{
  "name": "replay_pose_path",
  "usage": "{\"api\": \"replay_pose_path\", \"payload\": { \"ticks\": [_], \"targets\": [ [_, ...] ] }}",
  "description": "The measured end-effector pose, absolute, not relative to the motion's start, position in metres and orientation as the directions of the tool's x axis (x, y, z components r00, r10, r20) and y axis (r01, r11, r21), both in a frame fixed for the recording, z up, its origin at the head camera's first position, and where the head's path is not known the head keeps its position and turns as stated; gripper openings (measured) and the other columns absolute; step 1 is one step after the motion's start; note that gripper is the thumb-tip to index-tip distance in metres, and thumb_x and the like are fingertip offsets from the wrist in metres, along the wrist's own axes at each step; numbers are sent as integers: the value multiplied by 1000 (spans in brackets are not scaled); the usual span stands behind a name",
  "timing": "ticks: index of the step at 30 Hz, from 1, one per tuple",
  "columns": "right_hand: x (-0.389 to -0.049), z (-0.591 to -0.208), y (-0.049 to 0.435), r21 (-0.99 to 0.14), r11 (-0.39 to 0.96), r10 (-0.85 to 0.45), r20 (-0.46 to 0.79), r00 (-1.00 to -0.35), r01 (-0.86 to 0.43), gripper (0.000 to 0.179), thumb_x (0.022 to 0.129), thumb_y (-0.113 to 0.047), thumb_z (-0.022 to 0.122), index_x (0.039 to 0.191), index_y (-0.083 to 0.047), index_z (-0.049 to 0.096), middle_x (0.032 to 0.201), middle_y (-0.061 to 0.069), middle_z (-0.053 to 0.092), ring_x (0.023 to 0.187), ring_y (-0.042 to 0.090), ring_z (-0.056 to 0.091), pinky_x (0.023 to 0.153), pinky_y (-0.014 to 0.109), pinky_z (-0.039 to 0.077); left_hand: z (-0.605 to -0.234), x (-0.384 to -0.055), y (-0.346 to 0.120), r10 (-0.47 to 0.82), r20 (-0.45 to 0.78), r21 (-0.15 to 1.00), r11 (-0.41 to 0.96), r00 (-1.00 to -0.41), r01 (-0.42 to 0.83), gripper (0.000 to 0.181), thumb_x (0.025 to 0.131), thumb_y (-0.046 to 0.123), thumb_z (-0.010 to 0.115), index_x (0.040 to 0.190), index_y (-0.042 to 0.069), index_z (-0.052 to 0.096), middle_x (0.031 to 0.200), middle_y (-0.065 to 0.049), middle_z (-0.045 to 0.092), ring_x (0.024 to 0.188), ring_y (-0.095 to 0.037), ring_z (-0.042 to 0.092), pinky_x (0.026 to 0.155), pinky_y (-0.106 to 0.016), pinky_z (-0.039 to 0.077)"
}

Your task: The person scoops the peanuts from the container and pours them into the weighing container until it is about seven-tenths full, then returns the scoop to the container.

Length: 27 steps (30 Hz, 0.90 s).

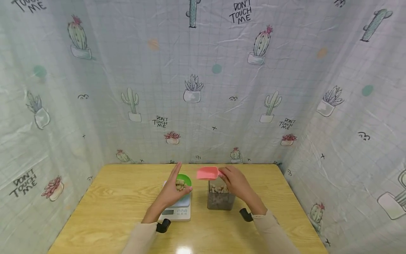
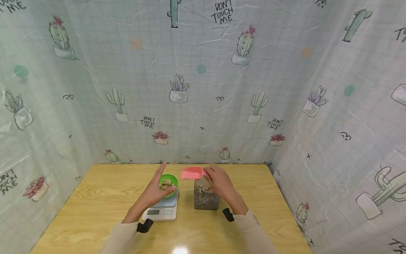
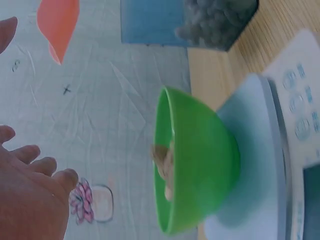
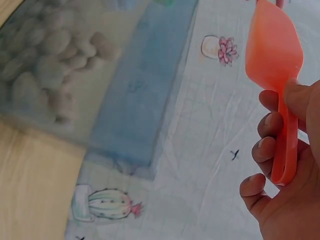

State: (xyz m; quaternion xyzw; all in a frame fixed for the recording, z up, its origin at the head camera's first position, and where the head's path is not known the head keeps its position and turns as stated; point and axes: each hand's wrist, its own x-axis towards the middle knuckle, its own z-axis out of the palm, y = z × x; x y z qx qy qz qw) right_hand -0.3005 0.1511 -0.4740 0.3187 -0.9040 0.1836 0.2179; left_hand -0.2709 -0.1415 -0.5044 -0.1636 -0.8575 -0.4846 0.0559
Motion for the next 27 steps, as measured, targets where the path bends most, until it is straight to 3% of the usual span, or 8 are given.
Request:
{"api": "replay_pose_path", "payload": {
  "ticks": [9, 16, 22, 27],
  "targets": [
    [-293, -488, 186, -240, 773, -410, 518, -751, -587, 21, 96, -17, 62, 115, -10, 69, 88, -1, 63, 77, 13, 54, 69, 34, 45, -501, -275, -95, 281, 201, 837, 449, -938, 314, 103, 84, 51, 73, 155, 45, -1, 168, 1, 4, 152, -35, 14, 111, -68, 28],
    [-287, -490, 201, -262, 799, -371, 494, -786, -542, 22, 97, -16, 61, 115, -7, 68, 89, 1, 63, 79, 16, 55, 71, 37, 47, -516, -288, -62, 344, 177, 839, 437, -922, 324, 107, 83, 51, 74, 159, 32, 2, 167, -5, 5, 152, -37, 15, 112, -64, 30],
    [-284, -493, 208, -230, 812, -375, 501, -780, -537, 19, 96, -15, 63, 112, -7, 69, 85, 0, 62, 75, 14, 53, 68, 34, 46, -533, -295, -46, 371, 110, 835, 469, -922, 288, 107, 84, 54, 72, 159, 32, -1, 168, -4, 1, 149, -39, 24, 110, -62, 35],
    [-284, -497, 213, -171, 818, -411, 492, -767, -549, 16, 94, -15, 65, 108, -9, 70, 80, -3, 60, 71, 12, 50, 66, 32, 44, -545, -303, -41, 386, 50, 864, 445, -921, 234, 113, 82, 53, 74, 159, 29, -3, 167, -9, 1, 150, -39, 21, 111, -62, 33]
  ]
}}
